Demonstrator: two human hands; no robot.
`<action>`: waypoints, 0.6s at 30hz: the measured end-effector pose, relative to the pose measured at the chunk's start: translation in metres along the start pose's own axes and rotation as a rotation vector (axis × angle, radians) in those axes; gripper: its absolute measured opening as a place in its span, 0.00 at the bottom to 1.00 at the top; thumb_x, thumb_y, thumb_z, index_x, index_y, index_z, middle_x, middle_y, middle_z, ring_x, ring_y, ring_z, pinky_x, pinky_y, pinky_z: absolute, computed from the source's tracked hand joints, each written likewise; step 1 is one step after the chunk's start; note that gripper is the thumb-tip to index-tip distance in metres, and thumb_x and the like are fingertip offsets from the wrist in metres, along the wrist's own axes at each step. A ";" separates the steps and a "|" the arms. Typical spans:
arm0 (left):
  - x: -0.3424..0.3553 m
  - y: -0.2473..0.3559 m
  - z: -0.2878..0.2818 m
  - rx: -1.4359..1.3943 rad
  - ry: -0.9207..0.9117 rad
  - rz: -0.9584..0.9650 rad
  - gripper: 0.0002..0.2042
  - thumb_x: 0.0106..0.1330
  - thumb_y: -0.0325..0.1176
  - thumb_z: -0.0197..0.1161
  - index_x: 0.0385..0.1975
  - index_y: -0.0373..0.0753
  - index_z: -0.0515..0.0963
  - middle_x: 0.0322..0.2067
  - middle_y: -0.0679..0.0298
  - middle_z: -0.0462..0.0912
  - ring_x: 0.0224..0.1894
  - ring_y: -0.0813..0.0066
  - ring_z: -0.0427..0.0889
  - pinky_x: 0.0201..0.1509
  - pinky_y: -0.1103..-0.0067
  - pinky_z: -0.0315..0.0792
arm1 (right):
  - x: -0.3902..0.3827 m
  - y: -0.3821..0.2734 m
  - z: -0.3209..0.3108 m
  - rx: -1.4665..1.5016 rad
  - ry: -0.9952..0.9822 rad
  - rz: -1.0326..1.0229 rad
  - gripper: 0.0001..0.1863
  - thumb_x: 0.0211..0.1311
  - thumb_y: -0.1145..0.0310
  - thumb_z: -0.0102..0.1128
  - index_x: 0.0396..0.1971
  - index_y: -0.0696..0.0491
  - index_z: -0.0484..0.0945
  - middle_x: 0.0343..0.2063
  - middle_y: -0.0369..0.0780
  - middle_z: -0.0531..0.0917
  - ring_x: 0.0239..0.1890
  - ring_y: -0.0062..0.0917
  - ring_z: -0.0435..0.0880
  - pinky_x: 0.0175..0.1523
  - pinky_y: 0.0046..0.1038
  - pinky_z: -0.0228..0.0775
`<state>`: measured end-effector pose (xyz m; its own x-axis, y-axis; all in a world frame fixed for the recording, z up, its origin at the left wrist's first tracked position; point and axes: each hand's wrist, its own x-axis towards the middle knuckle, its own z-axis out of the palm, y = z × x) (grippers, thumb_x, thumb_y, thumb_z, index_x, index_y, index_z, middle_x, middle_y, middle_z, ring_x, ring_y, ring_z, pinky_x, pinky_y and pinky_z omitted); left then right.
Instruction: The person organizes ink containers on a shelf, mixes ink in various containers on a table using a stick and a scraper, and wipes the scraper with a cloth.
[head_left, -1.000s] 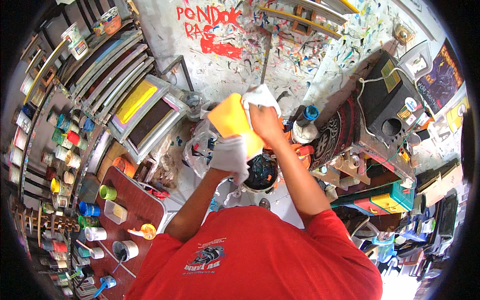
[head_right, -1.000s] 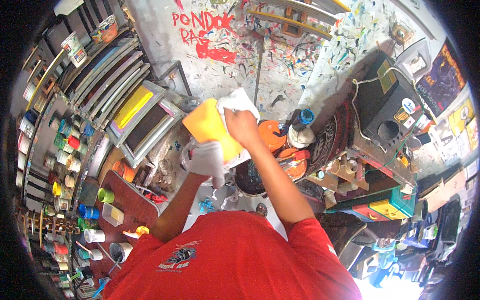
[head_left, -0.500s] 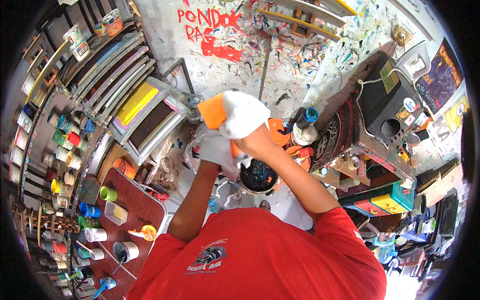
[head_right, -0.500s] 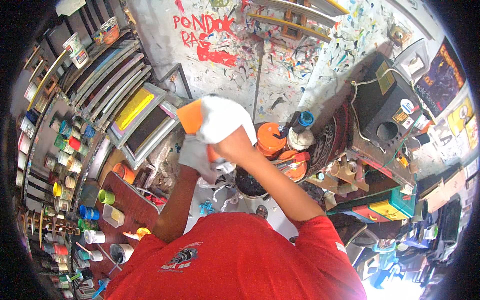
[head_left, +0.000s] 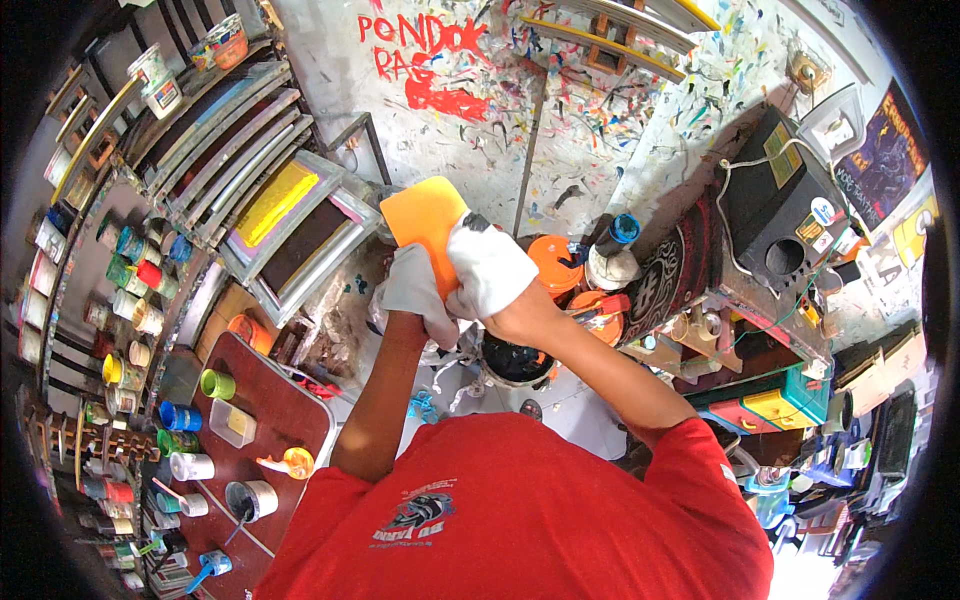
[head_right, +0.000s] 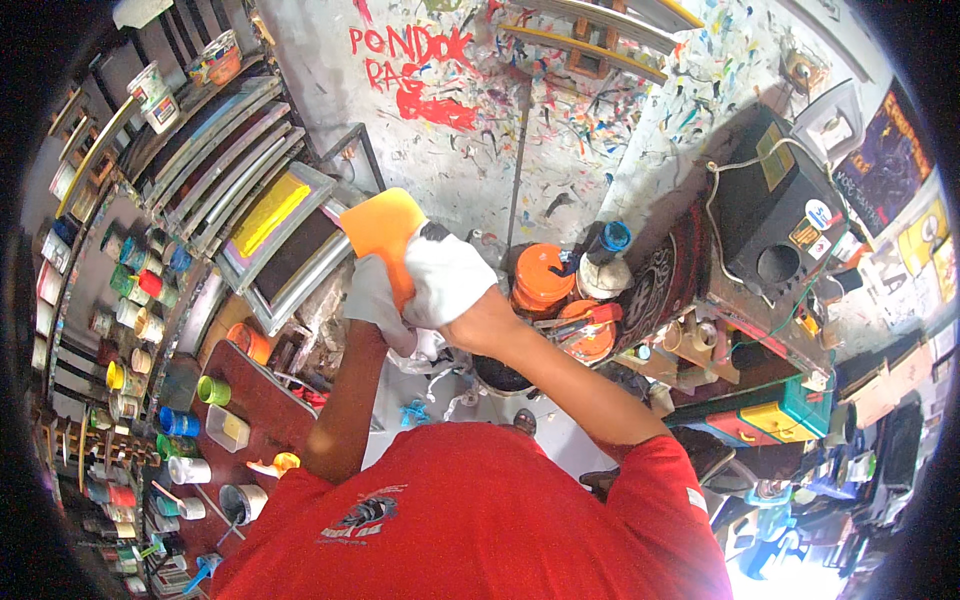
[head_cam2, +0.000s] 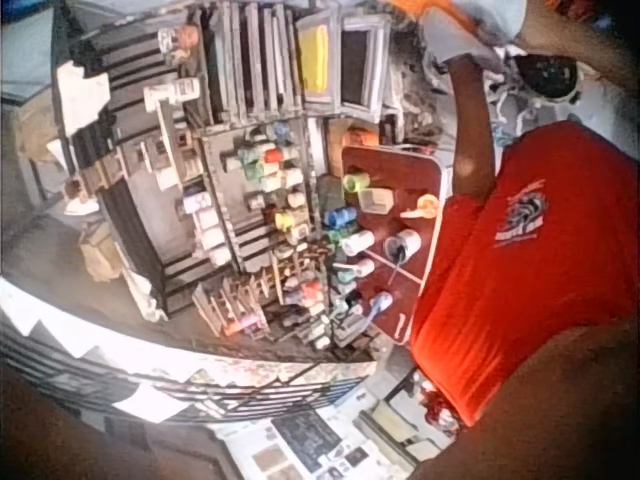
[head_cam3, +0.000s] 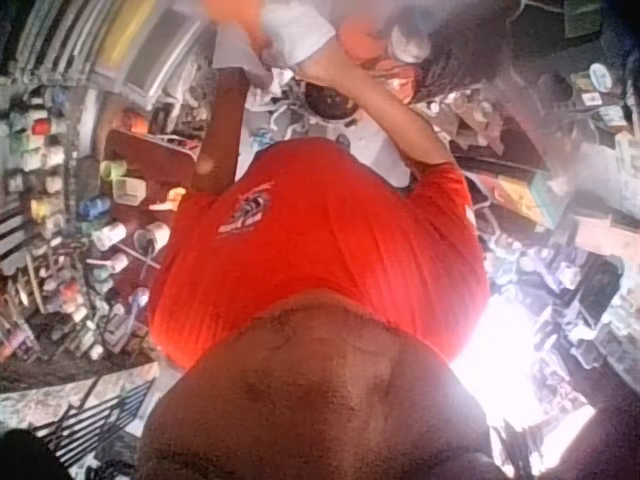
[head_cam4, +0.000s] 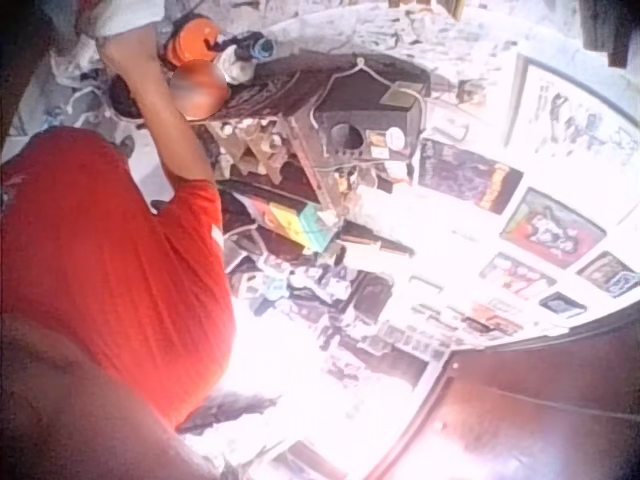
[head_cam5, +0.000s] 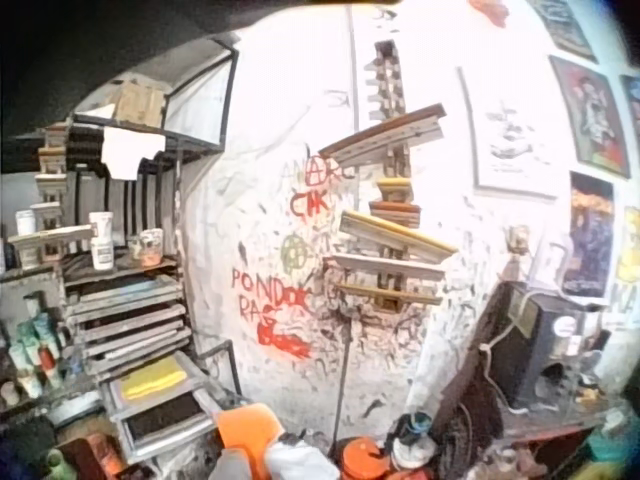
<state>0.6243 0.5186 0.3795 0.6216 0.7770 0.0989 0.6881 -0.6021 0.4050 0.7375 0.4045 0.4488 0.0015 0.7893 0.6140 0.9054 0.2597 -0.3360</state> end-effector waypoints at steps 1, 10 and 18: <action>-0.006 0.004 -0.001 0.025 0.059 0.109 0.21 0.17 0.34 0.66 0.19 0.38 0.70 0.25 0.55 0.75 0.35 0.68 0.78 0.39 0.78 0.72 | -0.001 0.008 0.009 -0.033 0.164 -0.089 0.14 0.39 0.68 0.60 0.25 0.62 0.71 0.31 0.52 0.73 0.37 0.49 0.71 0.42 0.41 0.65; 0.016 -0.027 0.046 -0.790 -0.126 0.105 0.21 0.49 0.39 0.59 0.42 0.36 0.69 0.40 0.54 0.74 0.46 0.61 0.74 0.51 0.71 0.68 | -0.009 -0.003 0.031 -0.016 0.074 -0.023 0.11 0.40 0.67 0.59 0.24 0.58 0.72 0.30 0.49 0.73 0.35 0.47 0.71 0.40 0.41 0.63; -0.004 0.024 0.036 -2.060 -0.276 0.111 0.15 0.69 0.41 0.40 0.46 0.38 0.67 0.44 0.59 0.73 0.46 0.69 0.74 0.53 0.76 0.67 | -0.049 0.016 0.057 0.171 -0.092 0.108 0.12 0.52 0.65 0.53 0.23 0.61 0.72 0.30 0.53 0.75 0.36 0.52 0.72 0.42 0.41 0.64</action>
<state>0.6514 0.4944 0.3560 0.7830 0.6010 0.1604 -0.5528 0.5543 0.6222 0.7272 0.4019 0.3727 0.0492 0.8630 0.5029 0.8166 0.2551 -0.5177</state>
